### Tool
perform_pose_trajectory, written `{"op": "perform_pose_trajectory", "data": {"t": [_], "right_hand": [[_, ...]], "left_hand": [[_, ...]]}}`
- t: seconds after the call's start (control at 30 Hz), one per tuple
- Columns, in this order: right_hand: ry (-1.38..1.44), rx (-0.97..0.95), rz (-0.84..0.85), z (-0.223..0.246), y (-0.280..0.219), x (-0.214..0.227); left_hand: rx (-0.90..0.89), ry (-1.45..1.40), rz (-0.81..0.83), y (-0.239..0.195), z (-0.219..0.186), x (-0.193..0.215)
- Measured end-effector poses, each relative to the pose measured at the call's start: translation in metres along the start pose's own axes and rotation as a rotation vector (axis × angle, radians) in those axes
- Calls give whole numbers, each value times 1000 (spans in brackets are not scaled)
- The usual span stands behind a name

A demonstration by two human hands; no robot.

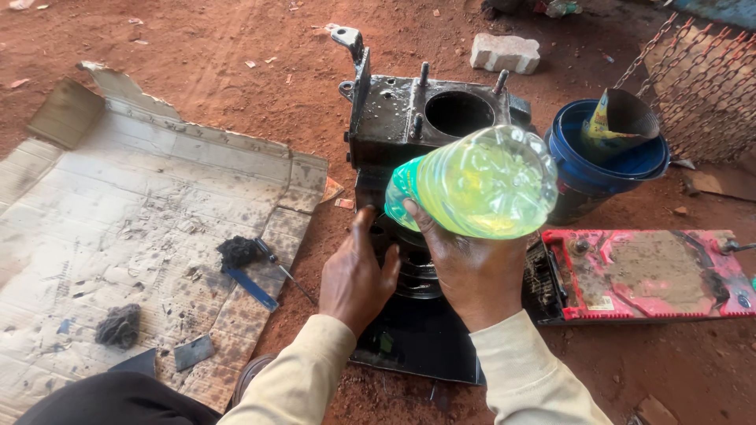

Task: The person pours a yellow liquid from a plastic bottle into the openings of a disassembled engine block. They use their fingers to wipe and scrub the internal surfaces and crevices of the engine block while continuing to pour the liquid.

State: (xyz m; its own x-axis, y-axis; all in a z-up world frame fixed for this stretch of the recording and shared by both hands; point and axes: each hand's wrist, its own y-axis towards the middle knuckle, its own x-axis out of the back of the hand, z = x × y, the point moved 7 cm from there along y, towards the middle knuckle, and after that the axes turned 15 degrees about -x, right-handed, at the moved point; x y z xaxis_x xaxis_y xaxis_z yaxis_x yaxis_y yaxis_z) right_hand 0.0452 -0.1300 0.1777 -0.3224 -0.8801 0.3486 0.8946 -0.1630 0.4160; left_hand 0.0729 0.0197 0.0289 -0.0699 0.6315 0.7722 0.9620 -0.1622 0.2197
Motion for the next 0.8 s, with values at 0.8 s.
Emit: {"op": "perform_pose_trajectory", "data": {"t": [0.8], "right_hand": [[-100, 10, -23, -4, 1, 8]], "left_hand": [[57, -68, 15, -42, 42, -73]]}}
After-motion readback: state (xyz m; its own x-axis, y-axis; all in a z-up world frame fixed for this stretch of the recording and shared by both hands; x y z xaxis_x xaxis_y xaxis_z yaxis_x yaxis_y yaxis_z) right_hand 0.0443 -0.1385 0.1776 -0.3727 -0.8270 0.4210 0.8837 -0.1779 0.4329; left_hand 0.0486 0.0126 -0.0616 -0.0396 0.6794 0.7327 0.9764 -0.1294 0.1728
